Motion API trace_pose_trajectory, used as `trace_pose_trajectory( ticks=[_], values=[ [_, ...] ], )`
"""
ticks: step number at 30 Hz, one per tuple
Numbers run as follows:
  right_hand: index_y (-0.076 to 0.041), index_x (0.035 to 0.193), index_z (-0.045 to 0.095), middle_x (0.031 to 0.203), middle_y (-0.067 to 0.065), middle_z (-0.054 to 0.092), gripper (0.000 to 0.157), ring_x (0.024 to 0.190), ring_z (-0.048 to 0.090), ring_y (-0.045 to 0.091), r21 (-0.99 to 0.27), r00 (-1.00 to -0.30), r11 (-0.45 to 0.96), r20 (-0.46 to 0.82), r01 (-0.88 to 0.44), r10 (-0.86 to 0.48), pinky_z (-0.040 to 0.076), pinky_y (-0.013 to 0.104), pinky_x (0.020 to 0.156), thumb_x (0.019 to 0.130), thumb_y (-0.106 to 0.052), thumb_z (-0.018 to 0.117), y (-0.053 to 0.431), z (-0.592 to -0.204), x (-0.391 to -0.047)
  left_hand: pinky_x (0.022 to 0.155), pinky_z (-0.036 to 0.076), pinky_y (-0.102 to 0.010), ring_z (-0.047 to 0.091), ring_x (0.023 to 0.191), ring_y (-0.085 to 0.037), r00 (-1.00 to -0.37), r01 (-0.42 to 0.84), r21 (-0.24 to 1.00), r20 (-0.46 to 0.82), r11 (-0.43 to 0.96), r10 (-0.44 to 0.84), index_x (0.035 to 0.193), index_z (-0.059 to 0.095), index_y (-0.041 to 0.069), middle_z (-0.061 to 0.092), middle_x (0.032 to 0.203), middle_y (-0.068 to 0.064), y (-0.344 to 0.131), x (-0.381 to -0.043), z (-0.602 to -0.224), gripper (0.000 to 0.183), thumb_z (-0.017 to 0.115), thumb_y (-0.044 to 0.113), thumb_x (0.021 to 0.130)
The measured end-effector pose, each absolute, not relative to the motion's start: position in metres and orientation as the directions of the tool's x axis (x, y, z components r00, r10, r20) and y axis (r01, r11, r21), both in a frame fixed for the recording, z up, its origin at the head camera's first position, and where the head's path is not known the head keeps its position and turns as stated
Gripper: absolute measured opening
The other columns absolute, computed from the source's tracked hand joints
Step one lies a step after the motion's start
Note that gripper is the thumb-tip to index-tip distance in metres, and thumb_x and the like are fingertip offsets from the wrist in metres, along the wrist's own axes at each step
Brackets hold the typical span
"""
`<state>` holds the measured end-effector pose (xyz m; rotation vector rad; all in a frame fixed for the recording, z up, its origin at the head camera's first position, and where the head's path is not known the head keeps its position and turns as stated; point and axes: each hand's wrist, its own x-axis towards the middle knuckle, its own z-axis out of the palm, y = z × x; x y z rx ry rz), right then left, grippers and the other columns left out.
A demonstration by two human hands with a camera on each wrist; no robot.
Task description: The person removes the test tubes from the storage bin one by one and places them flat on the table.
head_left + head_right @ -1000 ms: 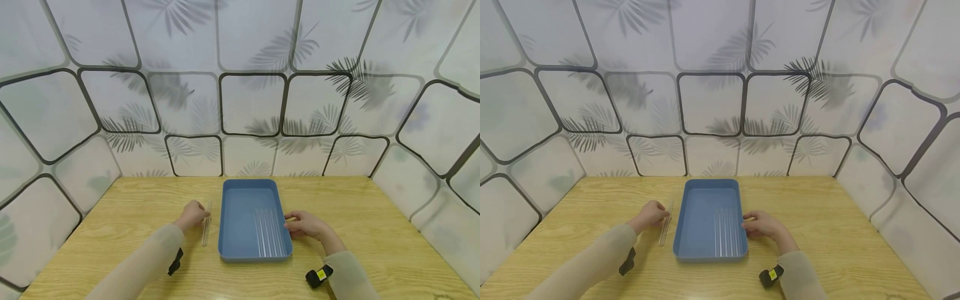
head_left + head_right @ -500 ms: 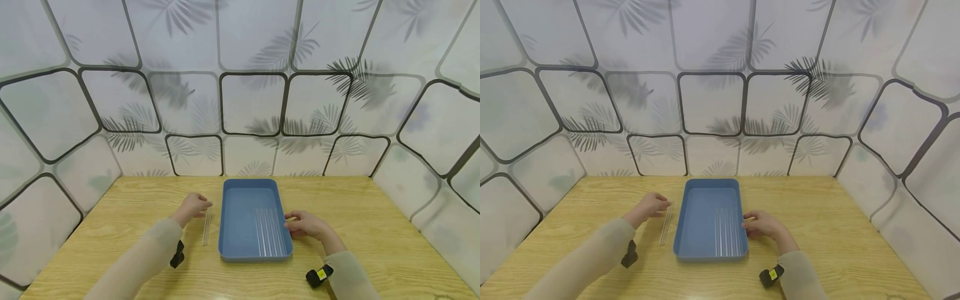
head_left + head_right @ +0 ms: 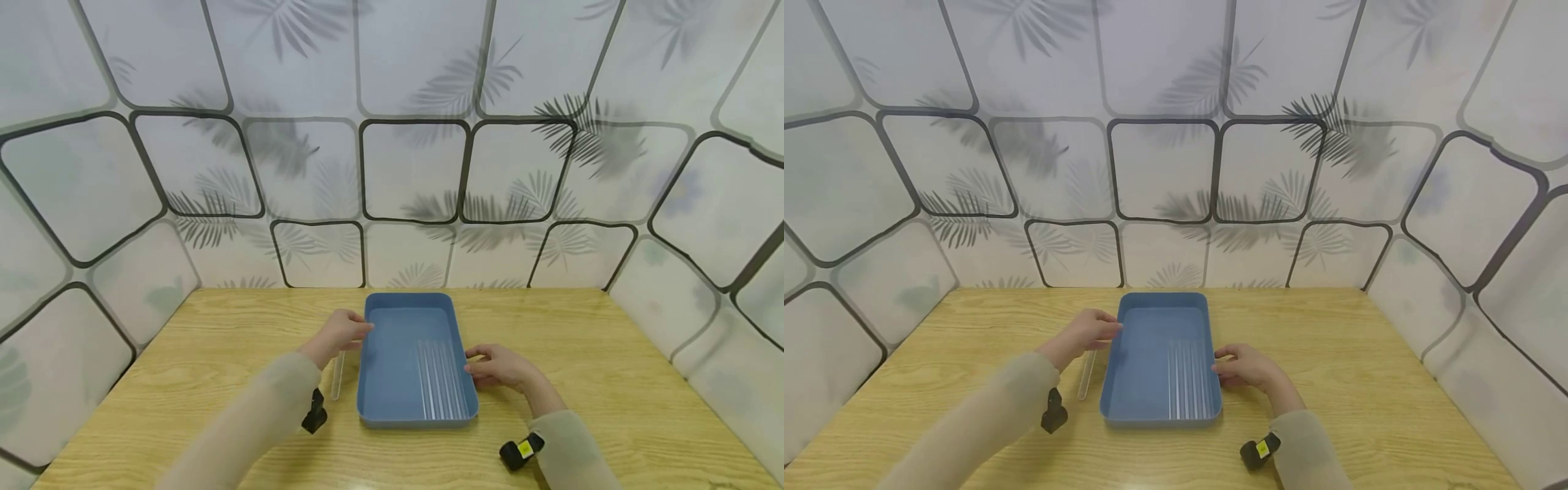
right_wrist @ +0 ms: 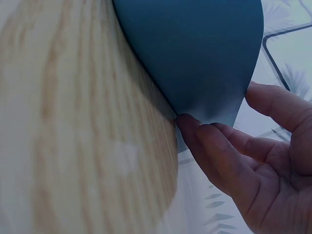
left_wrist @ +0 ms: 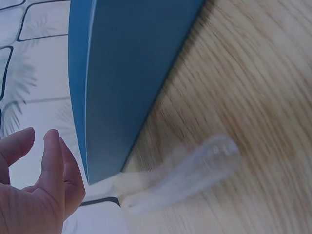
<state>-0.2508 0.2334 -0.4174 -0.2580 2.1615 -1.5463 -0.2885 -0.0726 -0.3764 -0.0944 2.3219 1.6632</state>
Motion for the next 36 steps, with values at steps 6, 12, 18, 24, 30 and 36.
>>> trace_pose_trajectory(
  ticks=[6,12,18,24,30,36],
  values=[
    [0.017,0.124,0.032,0.101,0.016,0.058,0.056,0.088,0.059,0.024,-0.931,-0.874,0.344,-0.264,0.121,-0.408,0.049,0.037,0.075,0.085,-0.014,0.059,0.233,-0.418,-0.250,0.071,0.051,-0.031,0.052,0.102,-0.033,-0.955,-0.210,0.926,-0.263,0.313,0.138,0.113,0.049,-0.009,0.049,0.116,-0.022,-0.057,-0.287,-0.374,0.035,0.059,0.008,0.085],
    [0.017,0.124,0.032,0.101,0.016,0.058,0.058,0.088,0.059,0.025,-0.930,-0.876,0.347,-0.264,0.121,-0.404,0.049,0.037,0.075,0.085,-0.015,0.060,0.233,-0.419,-0.250,0.069,0.051,-0.030,0.055,0.099,-0.032,-0.953,-0.208,0.923,-0.265,0.323,0.145,0.112,0.049,-0.010,0.052,0.113,-0.021,-0.046,-0.288,-0.376,0.035,0.060,0.007,0.084],
    [0.017,0.124,0.032,0.102,0.017,0.058,0.058,0.087,0.059,0.025,-0.929,-0.874,0.348,-0.267,0.123,-0.406,0.049,0.038,0.075,0.085,-0.015,0.059,0.234,-0.419,-0.251,0.066,0.052,-0.029,0.059,0.089,-0.027,-0.939,-0.232,0.904,-0.305,0.358,0.160,0.108,0.052,-0.010,0.058,0.101,-0.018,-0.037,-0.286,-0.385,0.033,0.063,0.006,0.081],
    [0.017,0.125,0.032,0.102,0.017,0.057,0.058,0.087,0.059,0.024,-0.926,-0.876,0.357,-0.273,0.126,-0.397,0.049,0.038,0.075,0.085,-0.015,0.059,0.234,-0.419,-0.251,0.066,0.052,-0.031,0.061,0.083,-0.026,-0.912,-0.260,0.887,-0.355,0.383,0.204,0.106,0.054,-0.011,0.060,0.090,-0.017,-0.030,-0.280,-0.390,0.030,0.062,0.005,0.081],
    [0.016,0.125,0.032,0.102,0.016,0.058,0.058,0.088,0.059,0.025,-0.928,-0.874,0.351,-0.273,0.128,-0.402,0.049,0.038,0.075,0.085,-0.016,0.059,0.234,-0.419,-0.252,0.066,0.052,-0.032,0.063,0.078,-0.024,-0.893,-0.287,0.871,-0.394,0.399,0.218,0.103,0.055,-0.012,0.062,0.084,-0.016,-0.025,-0.276,-0.394,0.028,0.062,0.005,0.081],
    [0.017,0.125,0.030,0.105,0.019,0.056,0.058,0.091,0.058,0.026,-0.934,-0.867,0.338,-0.262,0.117,-0.423,0.049,0.039,0.077,0.086,-0.016,0.058,0.234,-0.420,-0.253,0.065,0.052,-0.032,0.063,0.078,-0.023,-0.882,-0.296,0.872,-0.406,0.389,0.239,0.109,0.050,-0.014,0.062,0.085,-0.017,-0.022,-0.272,-0.398,0.037,0.063,0.006,0.081]
  ],
)
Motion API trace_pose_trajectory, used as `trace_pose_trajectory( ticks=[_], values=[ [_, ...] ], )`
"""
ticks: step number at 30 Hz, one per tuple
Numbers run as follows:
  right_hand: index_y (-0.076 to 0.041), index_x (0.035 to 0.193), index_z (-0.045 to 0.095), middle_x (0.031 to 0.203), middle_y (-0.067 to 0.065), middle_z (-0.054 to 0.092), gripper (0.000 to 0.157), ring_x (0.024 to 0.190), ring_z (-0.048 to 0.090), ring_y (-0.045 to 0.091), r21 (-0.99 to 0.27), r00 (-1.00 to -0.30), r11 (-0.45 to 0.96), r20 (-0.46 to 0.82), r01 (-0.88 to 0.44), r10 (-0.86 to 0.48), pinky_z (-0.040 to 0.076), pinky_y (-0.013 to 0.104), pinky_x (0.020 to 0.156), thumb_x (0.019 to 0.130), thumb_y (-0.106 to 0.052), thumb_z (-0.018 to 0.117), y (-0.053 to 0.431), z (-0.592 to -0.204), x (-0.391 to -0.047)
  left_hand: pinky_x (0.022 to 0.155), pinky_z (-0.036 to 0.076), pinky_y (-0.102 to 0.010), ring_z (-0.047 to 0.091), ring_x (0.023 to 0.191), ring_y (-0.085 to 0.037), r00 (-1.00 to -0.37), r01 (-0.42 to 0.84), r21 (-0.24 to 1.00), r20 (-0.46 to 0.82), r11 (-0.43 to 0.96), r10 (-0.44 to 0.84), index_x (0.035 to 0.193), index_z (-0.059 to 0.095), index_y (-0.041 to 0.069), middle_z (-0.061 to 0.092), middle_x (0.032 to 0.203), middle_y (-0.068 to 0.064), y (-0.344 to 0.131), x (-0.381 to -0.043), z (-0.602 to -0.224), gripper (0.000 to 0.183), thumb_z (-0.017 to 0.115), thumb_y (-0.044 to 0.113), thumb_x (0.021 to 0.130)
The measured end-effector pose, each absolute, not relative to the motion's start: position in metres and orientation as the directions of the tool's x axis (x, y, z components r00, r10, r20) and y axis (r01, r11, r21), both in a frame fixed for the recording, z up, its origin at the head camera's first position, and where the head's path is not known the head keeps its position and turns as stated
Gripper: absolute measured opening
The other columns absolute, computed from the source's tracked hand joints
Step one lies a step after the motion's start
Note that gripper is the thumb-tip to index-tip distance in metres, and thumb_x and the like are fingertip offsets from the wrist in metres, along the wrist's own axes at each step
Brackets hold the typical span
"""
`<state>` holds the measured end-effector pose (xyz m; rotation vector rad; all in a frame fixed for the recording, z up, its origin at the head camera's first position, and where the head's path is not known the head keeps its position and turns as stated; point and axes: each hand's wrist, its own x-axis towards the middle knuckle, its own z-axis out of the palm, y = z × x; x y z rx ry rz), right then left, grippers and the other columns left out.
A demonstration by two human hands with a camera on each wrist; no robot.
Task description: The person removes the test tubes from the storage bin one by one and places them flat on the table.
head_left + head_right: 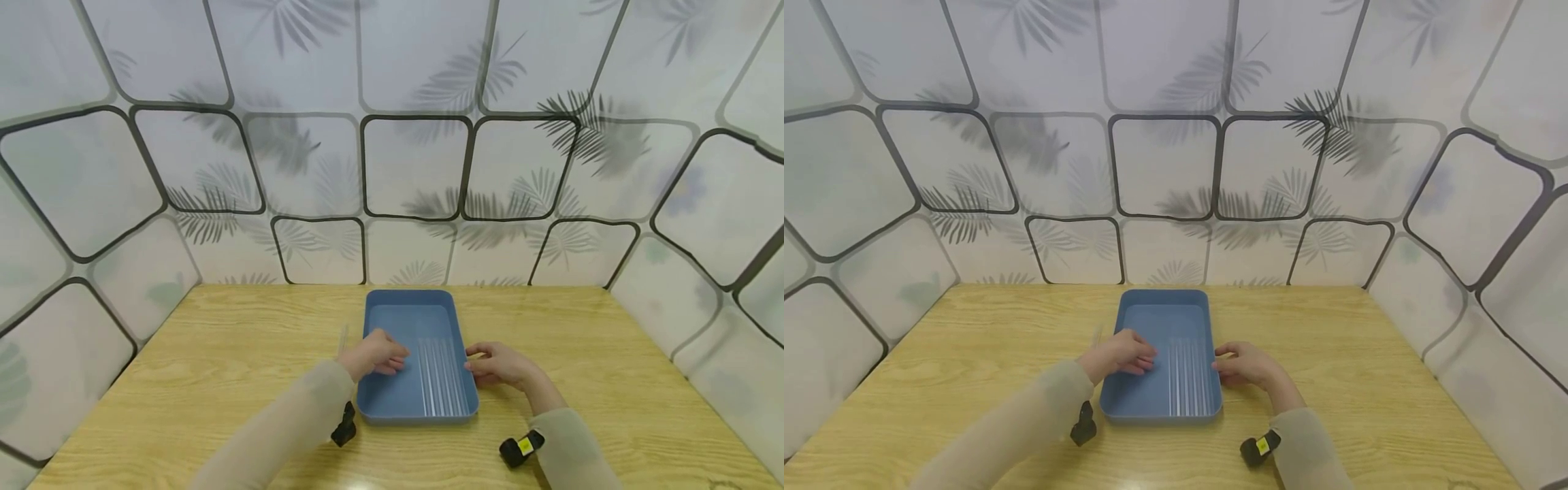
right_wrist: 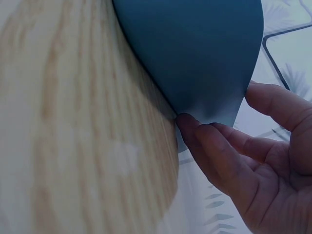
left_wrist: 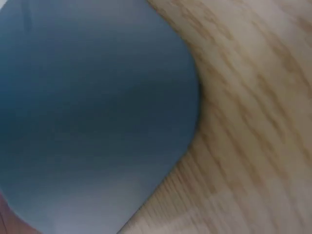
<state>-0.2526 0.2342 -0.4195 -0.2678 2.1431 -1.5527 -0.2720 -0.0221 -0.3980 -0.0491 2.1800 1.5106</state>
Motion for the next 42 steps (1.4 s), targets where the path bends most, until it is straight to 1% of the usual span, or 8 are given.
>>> trace_pose_trajectory(
  ticks=[9,15,21,31,42],
  values=[
    [0.017,0.125,0.031,0.105,0.019,0.057,0.059,0.090,0.058,0.025,-0.935,-0.872,0.338,-0.254,0.110,-0.418,0.049,0.038,0.076,0.085,-0.016,0.059,0.234,-0.419,-0.253,0.064,0.052,-0.033,0.063,0.079,-0.025,-0.887,-0.289,0.884,-0.392,0.369,0.244,0.110,0.048,-0.015,0.063,0.086,-0.018,-0.015,-0.268,-0.398,0.039,0.064,0.004,0.080],
    [0.017,0.125,0.031,0.105,0.020,0.056,0.059,0.091,0.058,0.026,-0.932,-0.874,0.342,-0.260,0.116,-0.411,0.049,0.039,0.076,0.085,-0.016,0.059,0.234,-0.418,-0.253,0.066,0.052,-0.034,0.063,0.080,-0.027,-0.890,-0.281,0.895,-0.378,0.345,0.254,0.106,0.050,-0.015,0.062,0.088,-0.019,-0.006,-0.265,-0.403,0.034,0.063,0.002,0.080],
    [0.017,0.125,0.032,0.106,0.020,0.056,0.058,0.091,0.058,0.026,-0.931,-0.871,0.347,-0.265,0.118,-0.413,0.048,0.039,0.077,0.085,-0.016,0.059,0.233,-0.417,-0.254,0.065,0.052,-0.033,0.063,0.077,-0.025,-0.891,-0.291,0.893,-0.383,0.344,0.243,0.106,0.049,-0.015,0.062,0.084,-0.017,0.003,-0.262,-0.405,0.036,0.065,0.003,0.079],
    [0.017,0.124,0.031,0.106,0.020,0.056,0.058,0.091,0.058,0.027,-0.929,-0.871,0.351,-0.263,0.113,-0.416,0.049,0.039,0.077,0.085,-0.016,0.059,0.233,-0.417,-0.253,0.061,0.052,-0.031,0.062,0.071,-0.020,-0.902,-0.283,0.884,-0.377,0.371,0.210,0.098,0.055,-0.009,0.063,0.077,-0.012,0.006,-0.260,-0.406,0.026,0.065,0.006,0.079],
    [0.017,0.125,0.031,0.104,0.019,0.056,0.059,0.091,0.058,0.027,-0.924,-0.877,0.363,-0.270,0.120,-0.398,0.049,0.039,0.076,0.085,-0.017,0.060,0.232,-0.419,-0.252,0.061,0.052,-0.031,0.061,0.069,-0.019,-0.912,-0.257,0.874,-0.360,0.412,0.195,0.089,0.057,-0.007,0.060,0.078,-0.011,0.011,-0.259,-0.408,0.018,0.066,0.004,0.078]
  ],
)
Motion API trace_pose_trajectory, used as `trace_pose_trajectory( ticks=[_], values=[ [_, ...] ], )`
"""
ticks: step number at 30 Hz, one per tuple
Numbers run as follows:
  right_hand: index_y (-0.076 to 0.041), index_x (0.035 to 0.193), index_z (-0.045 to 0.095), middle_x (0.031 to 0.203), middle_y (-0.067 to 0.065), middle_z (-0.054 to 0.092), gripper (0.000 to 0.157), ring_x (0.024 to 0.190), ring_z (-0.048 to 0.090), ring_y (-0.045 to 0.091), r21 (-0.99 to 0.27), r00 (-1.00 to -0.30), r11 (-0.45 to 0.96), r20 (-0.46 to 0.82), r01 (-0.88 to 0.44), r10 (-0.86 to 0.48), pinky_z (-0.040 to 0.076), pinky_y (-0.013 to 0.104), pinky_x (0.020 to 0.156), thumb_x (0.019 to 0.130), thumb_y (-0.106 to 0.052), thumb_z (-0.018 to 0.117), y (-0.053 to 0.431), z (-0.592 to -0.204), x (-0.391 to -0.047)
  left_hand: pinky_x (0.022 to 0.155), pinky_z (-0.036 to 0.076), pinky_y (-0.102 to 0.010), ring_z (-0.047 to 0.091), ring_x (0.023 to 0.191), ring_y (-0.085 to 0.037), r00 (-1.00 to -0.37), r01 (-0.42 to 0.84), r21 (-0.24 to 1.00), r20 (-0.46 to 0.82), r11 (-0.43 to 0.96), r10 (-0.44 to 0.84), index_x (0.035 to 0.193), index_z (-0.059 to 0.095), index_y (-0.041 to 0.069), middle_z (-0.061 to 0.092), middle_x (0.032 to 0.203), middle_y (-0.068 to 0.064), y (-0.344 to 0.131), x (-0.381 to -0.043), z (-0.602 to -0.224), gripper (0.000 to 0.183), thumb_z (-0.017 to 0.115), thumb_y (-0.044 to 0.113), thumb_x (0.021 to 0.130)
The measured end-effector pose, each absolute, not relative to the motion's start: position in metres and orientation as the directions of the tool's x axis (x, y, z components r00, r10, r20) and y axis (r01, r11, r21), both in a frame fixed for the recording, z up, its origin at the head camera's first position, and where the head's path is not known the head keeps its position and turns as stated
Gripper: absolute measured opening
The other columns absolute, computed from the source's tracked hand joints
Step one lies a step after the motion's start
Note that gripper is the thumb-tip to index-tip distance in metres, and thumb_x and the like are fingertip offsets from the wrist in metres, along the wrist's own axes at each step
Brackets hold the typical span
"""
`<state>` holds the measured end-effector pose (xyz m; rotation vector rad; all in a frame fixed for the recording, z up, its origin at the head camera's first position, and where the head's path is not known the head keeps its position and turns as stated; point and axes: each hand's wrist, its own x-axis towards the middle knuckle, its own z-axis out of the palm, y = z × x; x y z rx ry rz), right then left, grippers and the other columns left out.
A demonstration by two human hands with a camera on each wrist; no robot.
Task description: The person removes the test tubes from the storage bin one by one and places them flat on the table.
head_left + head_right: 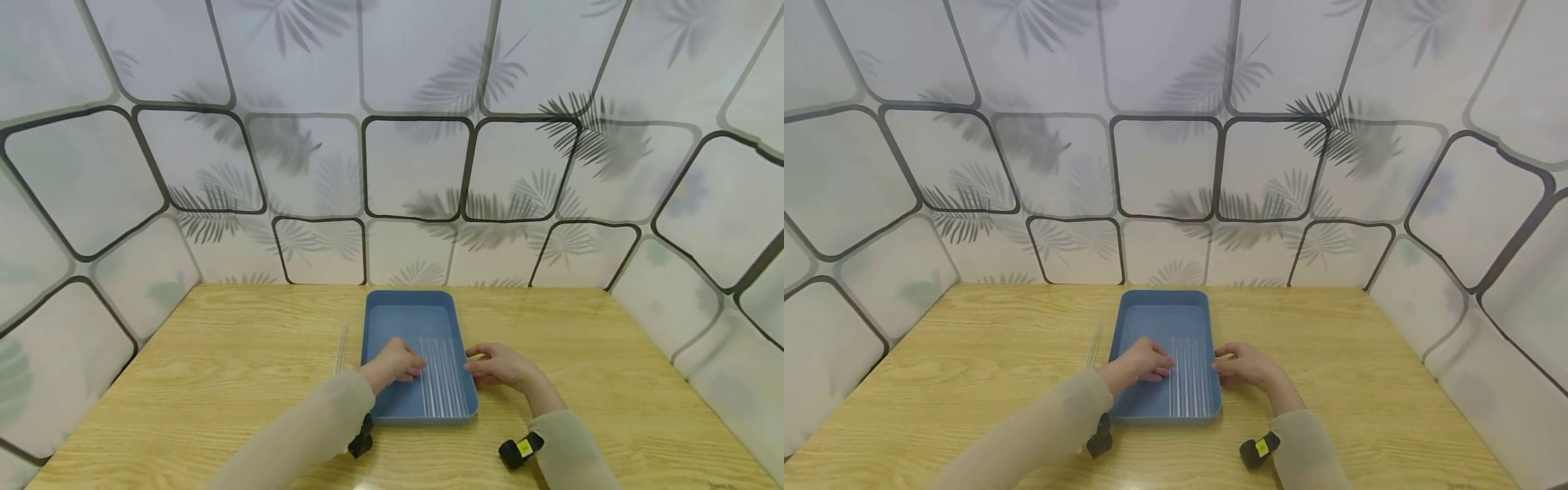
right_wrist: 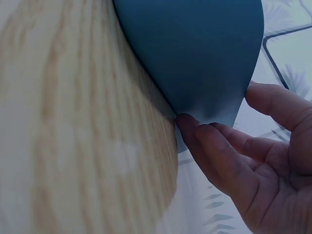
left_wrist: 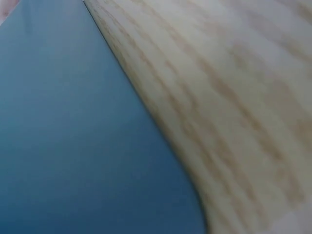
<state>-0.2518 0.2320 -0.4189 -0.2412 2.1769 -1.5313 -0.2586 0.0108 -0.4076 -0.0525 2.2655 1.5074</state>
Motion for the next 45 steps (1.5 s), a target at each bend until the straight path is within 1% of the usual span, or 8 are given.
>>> trace_pose_trajectory(
  ticks=[10,16,22,26,35,41,45],
  values=[
    [0.016,0.125,0.032,0.107,0.022,0.055,0.059,0.091,0.058,0.028,-0.922,-0.881,0.369,-0.268,0.117,-0.390,0.049,0.039,0.076,0.085,-0.017,0.060,0.233,-0.420,-0.253,0.052,0.050,-0.028,0.060,0.060,-0.016,-0.941,-0.178,0.836,-0.299,0.519,0.158,0.076,0.061,-0.003,0.062,0.065,-0.008,0.016,-0.261,-0.411,0.012,0.069,0.007,0.075],
    [0.017,0.125,0.031,0.109,0.025,0.053,0.059,0.093,0.057,0.028,-0.927,-0.881,0.356,-0.262,0.116,-0.394,0.048,0.039,0.077,0.085,-0.016,0.059,0.237,-0.421,-0.252,0.046,0.048,-0.026,0.056,0.050,-0.014,-0.959,-0.113,0.784,-0.246,0.610,0.138,0.064,0.061,0.001,0.059,0.057,-0.005,0.024,-0.261,-0.413,0.019,0.072,0.013,0.074],
    [0.019,0.124,0.030,0.108,0.025,0.053,0.058,0.092,0.057,0.028,-0.928,-0.881,0.352,-0.265,0.122,-0.392,0.049,0.039,0.076,0.086,-0.015,0.058,0.239,-0.421,-0.251,0.043,0.046,-0.024,0.052,0.046,-0.012,-0.968,-0.069,0.746,-0.210,0.662,0.135,0.061,0.061,0.004,0.056,0.054,-0.002,0.029,-0.260,-0.416,0.021,0.072,0.016,0.074],
    [0.018,0.124,0.032,0.107,0.022,0.055,0.058,0.091,0.058,0.027,-0.925,-0.883,0.356,-0.272,0.131,-0.382,0.049,0.039,0.076,0.085,-0.016,0.059,0.237,-0.420,-0.250,0.044,0.047,-0.025,0.053,0.047,-0.013,-0.968,-0.073,0.755,-0.210,0.651,0.134,0.062,0.062,0.003,0.057,0.055,-0.003,0.028,-0.260,-0.417,0.020,0.073,0.015,0.073],
    [0.017,0.124,0.031,0.106,0.021,0.055,0.057,0.092,0.058,0.028,-0.925,-0.883,0.356,-0.271,0.129,-0.383,0.049,0.039,0.076,0.085,-0.015,0.059,0.235,-0.420,-0.251,0.047,0.049,-0.027,0.057,0.057,-0.013,-0.957,-0.137,0.798,-0.259,0.587,0.129,0.073,0.062,0.002,0.059,0.063,-0.004,0.023,-0.262,-0.417,0.014,0.072,0.012,0.074],
    [0.017,0.124,0.031,0.106,0.021,0.055,0.058,0.091,0.058,0.028,-0.926,-0.881,0.355,-0.269,0.125,-0.390,0.049,0.039,0.075,0.086,-0.015,0.059,0.234,-0.420,-0.252,0.052,0.050,-0.029,0.060,0.063,-0.015,-0.950,-0.180,0.844,-0.281,0.505,0.132,0.078,0.061,0.000,0.061,0.072,-0.006,0.020,-0.260,-0.414,0.013,0.070,0.008,0.075],
    [0.017,0.124,0.032,0.106,0.021,0.055,0.058,0.090,0.058,0.028,-0.927,-0.880,0.356,-0.265,0.120,-0.394,0.049,0.039,0.075,0.085,-0.015,0.059,0.232,-0.420,-0.251,0.055,0.051,-0.031,0.061,0.068,-0.019,-0.945,-0.197,0.879,-0.288,0.435,0.153,0.086,0.060,-0.004,0.061,0.078,-0.009,0.015,-0.257,-0.413,0.017,0.068,0.006,0.076]
  ],
)
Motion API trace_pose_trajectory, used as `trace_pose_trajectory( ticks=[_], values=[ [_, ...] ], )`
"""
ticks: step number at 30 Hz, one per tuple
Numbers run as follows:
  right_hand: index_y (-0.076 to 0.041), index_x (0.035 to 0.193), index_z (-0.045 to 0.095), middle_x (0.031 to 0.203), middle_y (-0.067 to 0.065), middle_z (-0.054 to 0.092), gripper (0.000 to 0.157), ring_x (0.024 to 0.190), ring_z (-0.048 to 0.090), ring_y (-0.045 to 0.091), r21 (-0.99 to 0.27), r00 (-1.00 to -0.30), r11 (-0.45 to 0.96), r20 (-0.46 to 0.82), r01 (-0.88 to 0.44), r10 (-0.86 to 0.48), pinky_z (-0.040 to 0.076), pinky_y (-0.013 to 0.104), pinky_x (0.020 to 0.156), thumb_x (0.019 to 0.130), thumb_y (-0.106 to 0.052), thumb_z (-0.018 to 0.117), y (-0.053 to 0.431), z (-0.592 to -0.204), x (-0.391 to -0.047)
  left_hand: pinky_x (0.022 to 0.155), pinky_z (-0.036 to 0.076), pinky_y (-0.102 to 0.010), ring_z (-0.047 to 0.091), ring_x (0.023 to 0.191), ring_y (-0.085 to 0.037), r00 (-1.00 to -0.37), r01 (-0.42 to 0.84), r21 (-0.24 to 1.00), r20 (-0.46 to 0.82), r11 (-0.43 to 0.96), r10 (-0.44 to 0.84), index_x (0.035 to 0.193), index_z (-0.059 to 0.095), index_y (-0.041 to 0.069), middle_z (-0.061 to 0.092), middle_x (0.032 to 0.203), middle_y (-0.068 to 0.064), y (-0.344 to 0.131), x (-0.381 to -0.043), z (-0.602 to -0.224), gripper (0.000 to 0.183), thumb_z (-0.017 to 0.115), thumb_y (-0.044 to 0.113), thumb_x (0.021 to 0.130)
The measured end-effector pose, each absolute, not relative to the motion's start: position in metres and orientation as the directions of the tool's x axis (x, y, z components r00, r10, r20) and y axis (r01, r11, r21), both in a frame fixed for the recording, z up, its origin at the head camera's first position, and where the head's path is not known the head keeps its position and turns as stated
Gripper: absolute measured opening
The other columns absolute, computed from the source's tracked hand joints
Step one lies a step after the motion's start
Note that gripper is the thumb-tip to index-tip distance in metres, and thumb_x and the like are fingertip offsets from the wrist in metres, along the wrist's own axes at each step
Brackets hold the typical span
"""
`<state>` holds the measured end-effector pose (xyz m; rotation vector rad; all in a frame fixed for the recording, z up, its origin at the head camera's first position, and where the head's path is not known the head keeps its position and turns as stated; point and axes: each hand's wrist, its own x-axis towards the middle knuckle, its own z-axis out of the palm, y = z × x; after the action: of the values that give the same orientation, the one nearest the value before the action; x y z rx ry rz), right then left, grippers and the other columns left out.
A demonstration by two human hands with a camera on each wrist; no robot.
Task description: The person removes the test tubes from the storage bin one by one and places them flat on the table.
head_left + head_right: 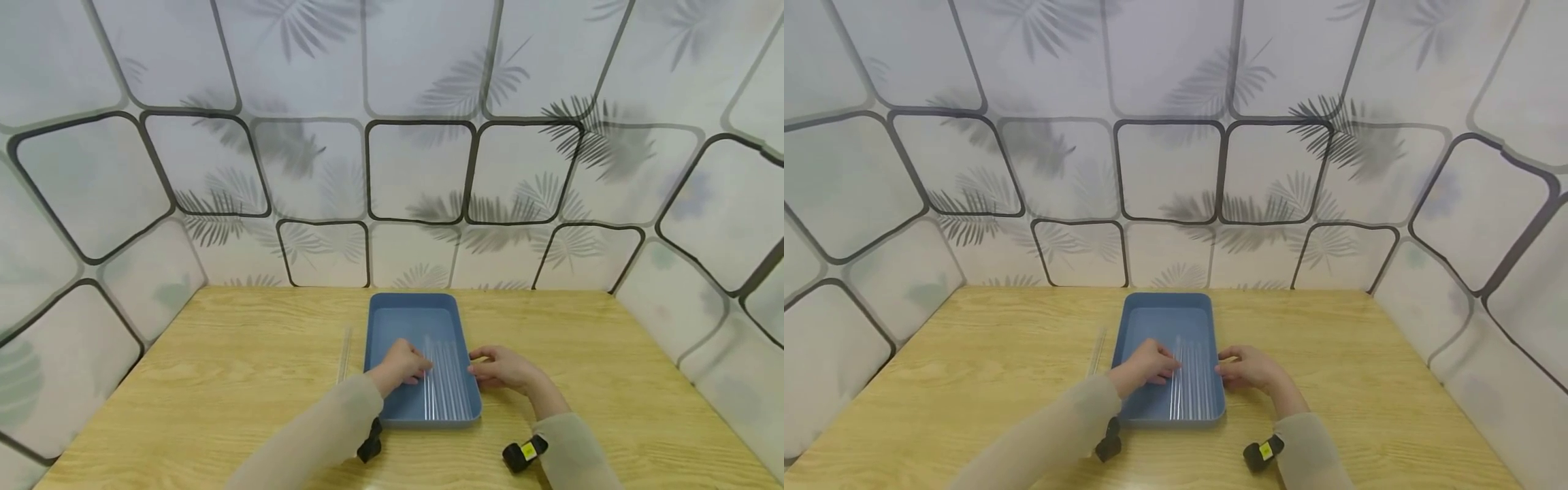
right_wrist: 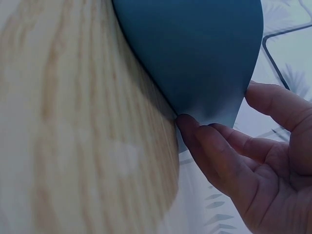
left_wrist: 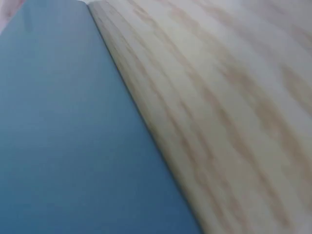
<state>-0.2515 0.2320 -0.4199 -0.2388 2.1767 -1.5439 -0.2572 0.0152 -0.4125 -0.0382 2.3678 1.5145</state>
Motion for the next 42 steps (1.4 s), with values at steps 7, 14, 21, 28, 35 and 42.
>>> trace_pose_trajectory(
  ticks=[7,14,21,28,35,42],
  values=[
    [0.018,0.124,0.031,0.105,0.021,0.055,0.058,0.090,0.058,0.028,-0.931,-0.878,0.345,-0.260,0.118,-0.402,0.049,0.039,0.076,0.085,-0.015,0.059,0.231,-0.419,-0.250,0.059,0.052,-0.033,0.061,0.072,-0.022,-0.935,-0.220,0.913,-0.298,0.343,0.193,0.096,0.055,-0.007,0.059,0.081,-0.012,0.009,-0.256,-0.408,0.023,0.065,0.003,0.079],
    [0.019,0.124,0.030,0.104,0.020,0.056,0.059,0.090,0.059,0.027,-0.936,-0.876,0.332,-0.255,0.118,-0.410,0.049,0.038,0.076,0.085,-0.014,0.059,0.233,-0.421,-0.251,0.068,0.052,-0.035,0.060,0.081,-0.024,-0.935,-0.216,0.957,-0.260,0.191,0.243,0.105,0.053,-0.008,0.059,0.091,-0.014,-0.003,-0.258,-0.397,0.028,0.061,0.005,0.082],
    [0.019,0.124,0.030,0.103,0.019,0.057,0.061,0.089,0.059,0.025,-0.938,-0.872,0.324,-0.257,0.121,-0.417,0.049,0.038,0.076,0.084,-0.015,0.061,0.233,-0.420,-0.251,0.075,0.050,-0.037,0.057,0.088,-0.024,-0.933,-0.200,0.975,-0.220,0.097,0.286,0.106,0.053,-0.007,0.057,0.098,-0.015,-0.014,-0.258,-0.384,0.026,0.058,0.005,0.084],
    [0.019,0.124,0.030,0.102,0.018,0.057,0.059,0.088,0.059,0.026,-0.939,-0.870,0.323,-0.255,0.118,-0.421,0.049,0.038,0.075,0.084,-0.014,0.060,0.233,-0.419,-0.251,0.070,0.051,-0.034,0.058,0.085,-0.022,-0.935,-0.212,0.975,-0.224,0.071,0.276,0.109,0.051,-0.007,0.056,0.098,-0.014,-0.018,-0.257,-0.378,0.028,0.057,0.006,0.085],
    [0.018,0.123,0.031,0.102,0.018,0.057,0.059,0.087,0.059,0.025,-0.937,-0.873,0.331,-0.253,0.112,-0.418,0.049,0.038,0.075,0.084,-0.015,0.061,0.234,-0.420,-0.251,0.072,0.050,-0.035,0.057,0.085,-0.022,-0.936,-0.208,0.974,-0.224,0.086,0.272,0.108,0.051,-0.007,0.055,0.098,-0.014,-0.023,-0.256,-0.376,0.026,0.056,0.005,0.086],
    [0.018,0.124,0.032,0.103,0.019,0.056,0.059,0.090,0.058,0.026,-0.936,-0.871,0.334,-0.256,0.114,-0.420,0.049,0.038,0.076,0.084,-0.016,0.060,0.234,-0.418,-0.251,0.071,0.051,-0.034,0.057,0.083,-0.020,-0.946,-0.191,0.975,-0.213,0.109,0.243,0.105,0.052,-0.007,0.056,0.096,-0.014,-0.033,-0.258,-0.376,0.023,0.056,0.005,0.085]
  ],
)
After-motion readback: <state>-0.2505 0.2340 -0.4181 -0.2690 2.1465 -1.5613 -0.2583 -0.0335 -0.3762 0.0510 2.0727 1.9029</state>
